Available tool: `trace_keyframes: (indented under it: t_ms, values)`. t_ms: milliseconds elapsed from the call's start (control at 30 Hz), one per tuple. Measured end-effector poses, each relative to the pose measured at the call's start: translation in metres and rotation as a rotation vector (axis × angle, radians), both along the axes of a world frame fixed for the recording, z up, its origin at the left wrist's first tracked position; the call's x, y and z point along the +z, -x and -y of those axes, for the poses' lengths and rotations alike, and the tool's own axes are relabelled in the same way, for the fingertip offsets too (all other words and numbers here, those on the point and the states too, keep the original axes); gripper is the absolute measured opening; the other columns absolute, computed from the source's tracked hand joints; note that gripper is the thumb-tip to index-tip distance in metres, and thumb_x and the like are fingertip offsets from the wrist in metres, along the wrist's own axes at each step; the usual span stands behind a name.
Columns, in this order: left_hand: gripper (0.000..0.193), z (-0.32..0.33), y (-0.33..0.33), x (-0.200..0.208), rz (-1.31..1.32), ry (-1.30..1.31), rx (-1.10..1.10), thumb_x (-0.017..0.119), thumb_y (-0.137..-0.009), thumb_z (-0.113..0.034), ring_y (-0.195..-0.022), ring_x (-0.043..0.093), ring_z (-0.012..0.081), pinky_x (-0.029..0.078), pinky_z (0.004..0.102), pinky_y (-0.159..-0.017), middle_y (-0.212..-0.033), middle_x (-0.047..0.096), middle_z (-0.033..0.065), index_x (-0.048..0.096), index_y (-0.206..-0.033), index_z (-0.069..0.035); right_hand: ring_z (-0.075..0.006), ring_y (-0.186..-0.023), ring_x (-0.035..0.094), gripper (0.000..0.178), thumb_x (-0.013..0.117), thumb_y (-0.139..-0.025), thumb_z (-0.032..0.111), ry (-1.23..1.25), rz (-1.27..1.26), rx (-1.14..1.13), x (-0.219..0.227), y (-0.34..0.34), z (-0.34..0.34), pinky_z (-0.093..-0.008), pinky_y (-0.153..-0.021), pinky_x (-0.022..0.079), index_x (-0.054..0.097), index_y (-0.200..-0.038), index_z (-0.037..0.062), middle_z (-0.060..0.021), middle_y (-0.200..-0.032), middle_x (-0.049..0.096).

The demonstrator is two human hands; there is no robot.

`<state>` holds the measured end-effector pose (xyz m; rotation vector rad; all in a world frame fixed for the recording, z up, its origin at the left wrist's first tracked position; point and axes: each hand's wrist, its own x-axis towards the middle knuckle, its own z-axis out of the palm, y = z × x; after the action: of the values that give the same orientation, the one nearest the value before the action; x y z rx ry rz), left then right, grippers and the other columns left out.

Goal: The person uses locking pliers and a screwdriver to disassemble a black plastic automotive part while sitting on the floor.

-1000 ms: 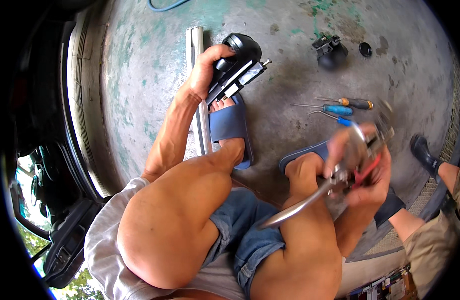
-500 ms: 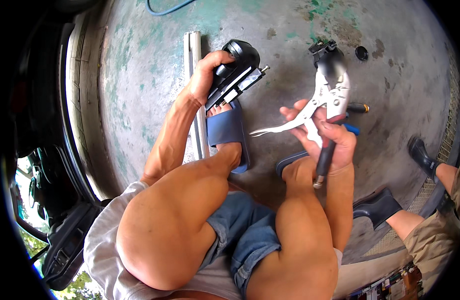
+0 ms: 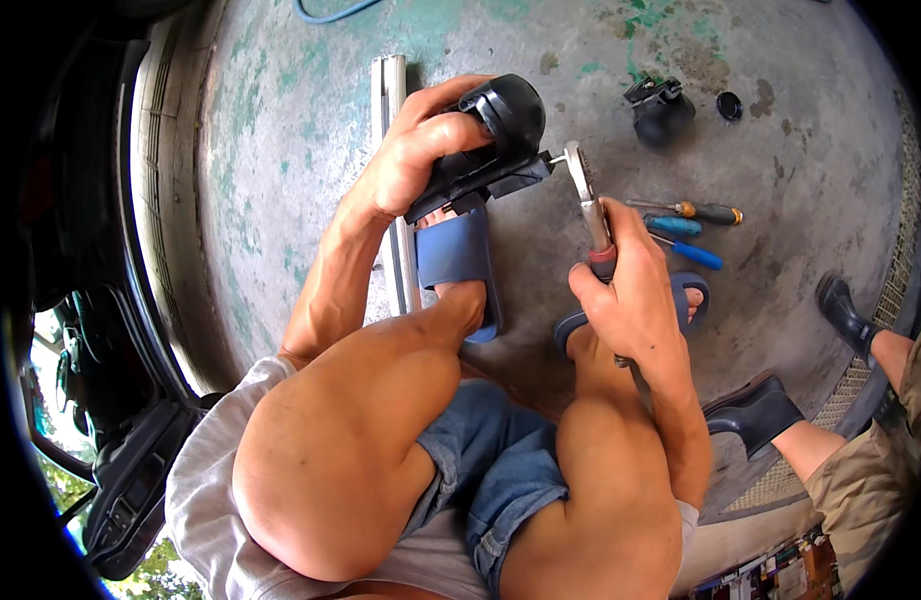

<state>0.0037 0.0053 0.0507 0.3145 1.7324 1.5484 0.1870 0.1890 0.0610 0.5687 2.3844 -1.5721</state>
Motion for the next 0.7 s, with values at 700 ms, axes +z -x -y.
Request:
trace_keyframes:
  t_ms: [700]
  values:
    - [0.057,-0.002,-0.0017,-0.0031,-0.002,0.078,-0.121,0.061,-0.078,-0.029,-0.094,0.061,0.0188,0.048,0.0311,-0.085,-0.103,0.067,0.0107,0.063,-0.123,0.004,-0.0371,-0.082,0.06,0.052,0.062,-0.074,0.003,-0.154,-0.073,0.022,-0.0068,-0.0013,0.0071,-0.0408,-0.079,0.049,0.056,-0.125,-0.0033,-0.021,-0.096,0.061]
